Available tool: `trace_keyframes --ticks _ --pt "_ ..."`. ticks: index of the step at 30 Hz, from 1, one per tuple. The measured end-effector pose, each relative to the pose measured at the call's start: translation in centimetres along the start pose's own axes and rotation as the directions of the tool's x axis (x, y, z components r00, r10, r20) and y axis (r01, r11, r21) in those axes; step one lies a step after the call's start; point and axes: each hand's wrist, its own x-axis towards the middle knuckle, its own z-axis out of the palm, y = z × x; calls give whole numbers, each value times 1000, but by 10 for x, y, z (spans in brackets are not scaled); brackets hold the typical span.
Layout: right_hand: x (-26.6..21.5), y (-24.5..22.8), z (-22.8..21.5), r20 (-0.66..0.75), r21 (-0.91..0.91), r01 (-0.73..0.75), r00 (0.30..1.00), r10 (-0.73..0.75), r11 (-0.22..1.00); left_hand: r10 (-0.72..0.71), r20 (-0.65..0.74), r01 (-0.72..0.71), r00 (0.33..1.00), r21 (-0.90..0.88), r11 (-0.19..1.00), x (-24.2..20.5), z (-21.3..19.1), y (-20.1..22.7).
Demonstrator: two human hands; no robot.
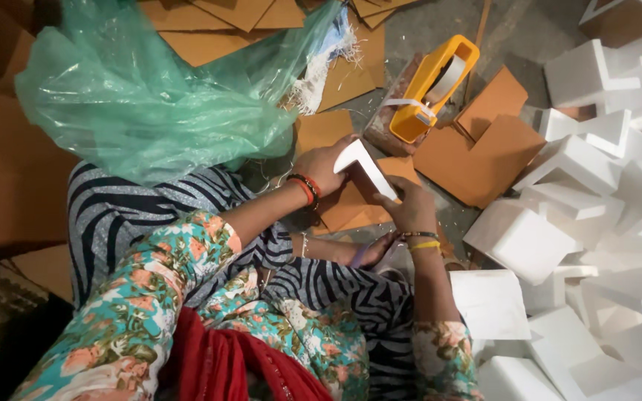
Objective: The person sits on the floor and assembles small cardboard boxes by inserting white foam inserts into the flaps. They use a handheld tape dispenser to seal the boxes and place the finished units into a pile.
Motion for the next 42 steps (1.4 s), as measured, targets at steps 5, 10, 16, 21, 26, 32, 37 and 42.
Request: trace_keyframes --ticks 5,10,16,21,26,32,37,42 --pt "23 3 1 -27 -2 161 987 -161 987 -163 329 106 930 184 977 26 -11 -1" --pt "44 38 12 -136 80 267 957 -255 960 332 -98 -344 938 -154 926 47 23 -21" --pt "141 72 -16 -84 701 -190 935 344 687 279 -173 -313 944 -218 924 47 34 -24" --pt "145 34 -27 -225 410 -230 912 342 882 252 -201 -295 947 -228 928 47 33 -21" --pt "19 27 38 198 869 -369 870 452 329 234 -170 -273 957 -257 927 59 45 -21" --pt "38 65 64 18 59 -507 862 507 860 310 -147 -340 939 -264 903 72 46 -27" --pt "52 78 72 -363 -233 190 893 -266 954 333 -213 -376 919 -210 903 65 43 -25" --pt "130 128 47 77 710 -305 929 361 635 310 -153 -337 938 -208 918 72 45 -24"
